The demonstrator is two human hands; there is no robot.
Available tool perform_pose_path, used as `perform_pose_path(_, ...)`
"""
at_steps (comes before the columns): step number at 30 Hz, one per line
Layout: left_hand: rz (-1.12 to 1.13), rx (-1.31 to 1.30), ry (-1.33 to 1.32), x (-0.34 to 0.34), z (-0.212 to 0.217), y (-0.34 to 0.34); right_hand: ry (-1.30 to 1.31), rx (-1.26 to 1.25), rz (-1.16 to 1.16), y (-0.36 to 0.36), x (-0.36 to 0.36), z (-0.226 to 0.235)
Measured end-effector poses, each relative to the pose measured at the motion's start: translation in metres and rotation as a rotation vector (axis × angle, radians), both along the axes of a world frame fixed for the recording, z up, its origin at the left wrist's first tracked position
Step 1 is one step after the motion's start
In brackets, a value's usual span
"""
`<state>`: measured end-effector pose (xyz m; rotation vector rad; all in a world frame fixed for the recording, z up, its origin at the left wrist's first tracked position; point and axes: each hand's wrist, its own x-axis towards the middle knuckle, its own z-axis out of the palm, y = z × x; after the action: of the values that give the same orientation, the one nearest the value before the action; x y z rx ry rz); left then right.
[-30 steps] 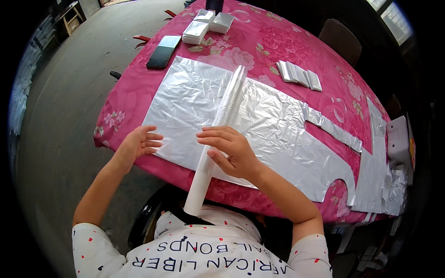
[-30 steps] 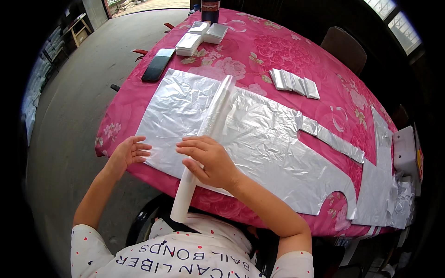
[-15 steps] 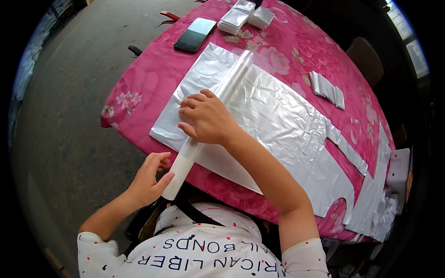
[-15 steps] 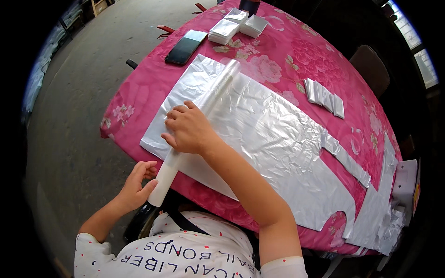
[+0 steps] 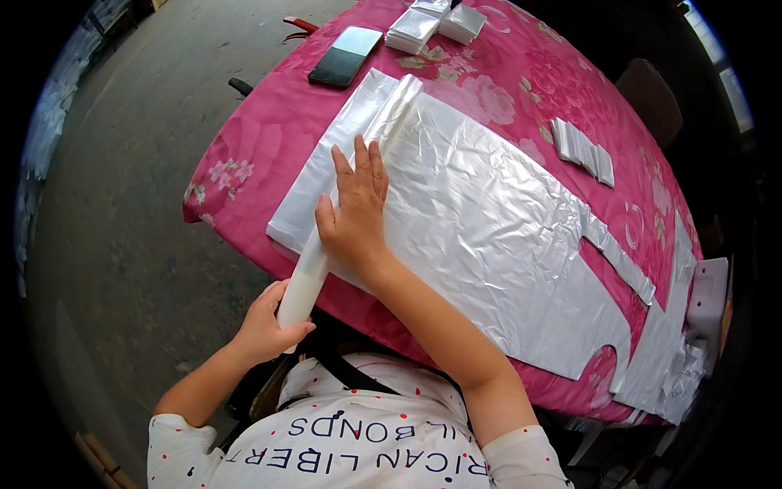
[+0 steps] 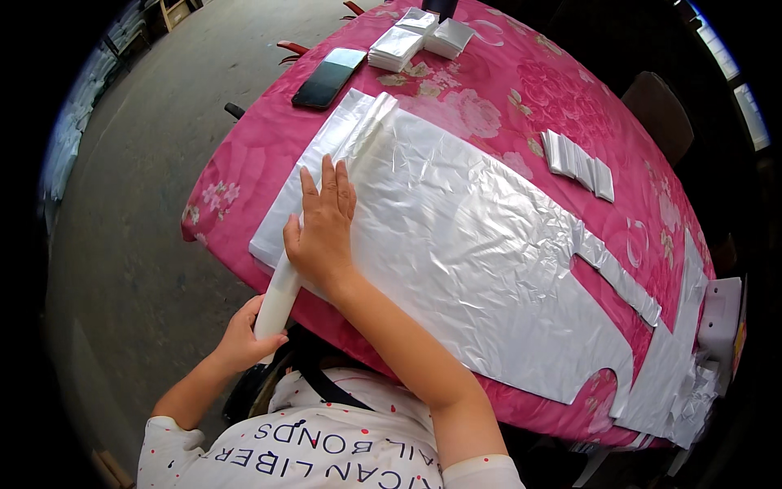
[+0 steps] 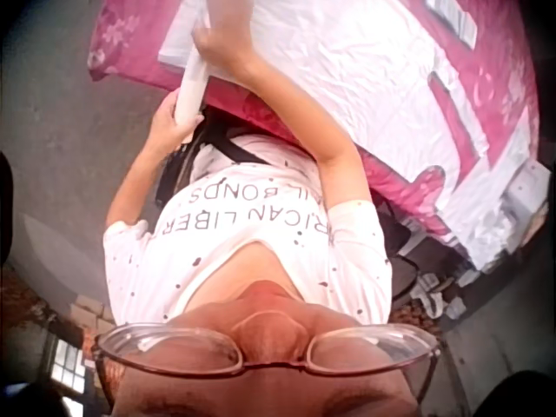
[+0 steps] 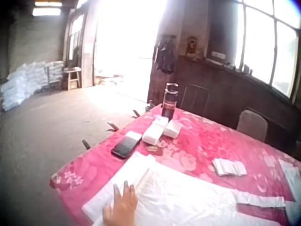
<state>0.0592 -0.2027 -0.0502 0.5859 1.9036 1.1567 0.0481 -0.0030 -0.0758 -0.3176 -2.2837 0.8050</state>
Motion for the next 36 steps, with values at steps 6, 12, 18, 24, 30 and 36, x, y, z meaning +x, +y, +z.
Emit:
perform_pose_path(6, -0.219, 0.428, -0.702, 0.019, 0.014, 0.016, 0.342, -1.279, 0.163, 0.015, 0.040, 0.029)
perform_pose_path(12, -0.368, 0.651, -1.385, 0.044, 0.022, 0.046, 0.385, -1.671, 0.637, 0.046, 0.091, 0.072)
perform_pose_path(18, -0.300, 0.184, -0.137, 0.047, 0.038, 0.087, 0.348, -1.275, 0.076, 0.062, 0.116, 0.096)
perform_pose_path(24, -0.540, 0.412, -1.393, 0.056, 0.033, 0.084, 0.585, -1.556, 0.408, 0.059, 0.138, 0.095)
perform_pose_path(30, -0.282, 0.247, -0.548, 0.063, 0.031, 0.099, 0.369, -1.412, 0.138, 0.053, 0.144, 0.082)
perform_pose_path(36, -0.206, 0.206, -0.311, 0.064, 0.005, 0.109, 0.289, -1.254, -0.032, 0.029, 0.143, 0.037)
